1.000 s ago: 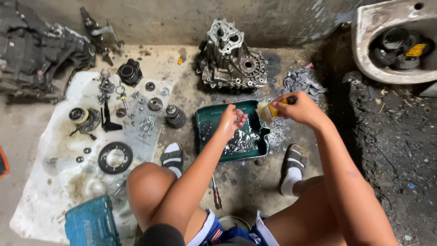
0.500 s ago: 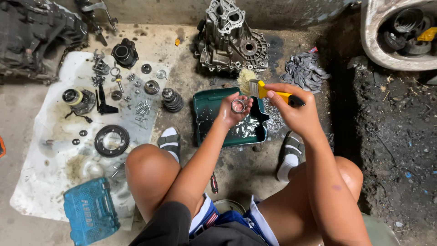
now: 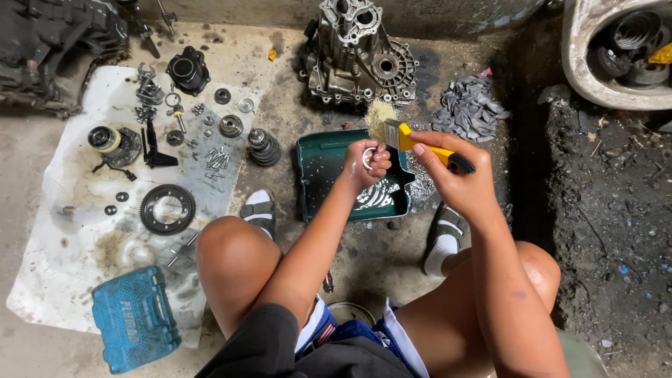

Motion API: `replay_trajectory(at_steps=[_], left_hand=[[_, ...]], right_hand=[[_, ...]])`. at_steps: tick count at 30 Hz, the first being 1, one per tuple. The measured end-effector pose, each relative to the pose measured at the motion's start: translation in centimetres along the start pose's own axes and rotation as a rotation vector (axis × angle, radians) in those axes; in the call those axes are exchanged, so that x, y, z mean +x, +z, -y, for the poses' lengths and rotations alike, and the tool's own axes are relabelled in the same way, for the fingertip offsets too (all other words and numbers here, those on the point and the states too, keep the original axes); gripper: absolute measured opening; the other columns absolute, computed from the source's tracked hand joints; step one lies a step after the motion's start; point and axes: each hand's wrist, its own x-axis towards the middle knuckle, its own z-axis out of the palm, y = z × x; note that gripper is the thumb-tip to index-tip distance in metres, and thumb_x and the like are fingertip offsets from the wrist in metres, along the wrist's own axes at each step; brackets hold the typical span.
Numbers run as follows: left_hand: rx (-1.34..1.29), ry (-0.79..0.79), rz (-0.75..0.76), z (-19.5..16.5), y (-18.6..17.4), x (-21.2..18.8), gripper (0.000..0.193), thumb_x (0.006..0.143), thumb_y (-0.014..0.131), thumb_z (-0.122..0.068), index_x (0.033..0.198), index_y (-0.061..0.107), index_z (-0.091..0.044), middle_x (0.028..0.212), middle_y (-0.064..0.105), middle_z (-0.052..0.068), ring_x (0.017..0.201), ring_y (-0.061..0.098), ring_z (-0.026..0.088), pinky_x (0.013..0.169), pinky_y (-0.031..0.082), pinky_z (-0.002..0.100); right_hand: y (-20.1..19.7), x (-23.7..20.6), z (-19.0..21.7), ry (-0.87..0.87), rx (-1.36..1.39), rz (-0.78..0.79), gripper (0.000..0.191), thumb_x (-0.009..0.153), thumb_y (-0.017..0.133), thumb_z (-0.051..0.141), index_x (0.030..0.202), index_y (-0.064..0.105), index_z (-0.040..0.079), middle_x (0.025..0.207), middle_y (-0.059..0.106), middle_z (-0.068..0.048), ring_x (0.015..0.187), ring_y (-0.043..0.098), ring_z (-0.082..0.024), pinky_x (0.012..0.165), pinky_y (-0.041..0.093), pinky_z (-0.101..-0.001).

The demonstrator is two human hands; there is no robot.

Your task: The person sits on the floor of a workshop and cleans disassembled gearbox components in a green tray of liquid. They pick up small parts such as rings and gears one at a time, scrub them with a brush, and set cleaned pieces on the ground beside the tray.

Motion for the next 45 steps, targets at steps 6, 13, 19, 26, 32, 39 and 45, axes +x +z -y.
replay_trajectory(at_steps=[6,13,19,26,32,39,45], left_hand=[[-0.026,-0.014,0.004,0.2,0.1,0.0,0.024,0.089,0.048,-0.022,0.069,0.041,-0.012,0.062,0.036,-0.001,0.049,0.03,0.009,0.04,0.023,0.024],[-0.027,-0.089,0.019,0.1,-0.1,0.6,0.024,0.092,0.047,-0.021,0.071,0.041,-0.012,0.063,0.037,-0.001,0.05,0.032,0.008,0.042,0.024,0.023],[-0.026,-0.118,0.059,0.0,-0.1,0.7,0.023,0.092,0.047,-0.021,0.071,0.042,-0.014,0.062,0.038,-0.002,0.049,0.034,0.007,0.039,0.023,0.023],[0.03,-0.135,0.105,0.1,0.4,0.2,0.019,0.088,0.045,-0.019,0.07,0.041,-0.014,0.062,0.038,-0.002,0.05,0.035,0.008,0.039,0.023,0.023],[0.023,-0.113,0.108,0.0,0.3,0.2,0.019,0.089,0.044,-0.018,0.071,0.041,-0.014,0.063,0.038,-0.002,0.051,0.034,0.008,0.04,0.023,0.024],[0.0,-0.094,0.149,0.4,-0.4,0.6,0.021,0.092,0.043,-0.019,0.072,0.044,-0.011,0.065,0.04,0.0,0.052,0.037,0.01,0.041,0.029,0.025],[-0.008,0.079,-0.091,1.0,0.8,0.0,0.026,0.087,0.042,-0.022,0.069,0.049,-0.004,0.111,0.057,0.024,0.105,0.059,0.038,0.077,0.058,0.053]], right_hand=[[-0.1,-0.1,0.2,-0.006,-0.018,0.002,0.02,0.1,0.072,0.015,0.118,0.076,0.006,0.104,0.077,-0.007,0.091,0.067,-0.009,0.081,0.054,-0.024],[-0.2,-0.1,0.2,-0.055,-0.036,-0.004,0.02,0.102,0.072,0.014,0.118,0.076,0.005,0.107,0.076,-0.008,0.094,0.068,-0.011,0.084,0.054,-0.0246],[-0.3,-0.1,0.3,-0.025,-0.036,0.0,0.02,0.101,0.072,0.014,0.118,0.076,0.005,0.105,0.077,-0.008,0.092,0.068,-0.01,0.082,0.054,-0.0245],[-0.4,-0.3,0.5,-0.045,-0.034,0.001,0.02,0.101,0.072,0.013,0.119,0.075,0.004,0.107,0.076,-0.008,0.094,0.068,-0.01,0.084,0.054,-0.0243],[-0.3,-0.3,0.5,-0.044,-0.048,0.002,0.02,0.101,0.072,0.013,0.119,0.076,0.005,0.106,0.077,-0.008,0.094,0.069,-0.01,0.084,0.054,-0.0243],[-0.4,-0.6,0.6,-0.017,-0.035,0.001,0.02,0.101,0.072,0.013,0.119,0.076,0.005,0.105,0.076,-0.008,0.091,0.069,-0.011,0.082,0.054,-0.0242],[0.0,-0.4,-1.0,-0.066,-0.069,-0.001,0.019,0.101,0.072,0.012,0.118,0.076,0.004,0.109,0.077,-0.009,0.095,0.069,-0.011,0.085,0.054,-0.0247]])
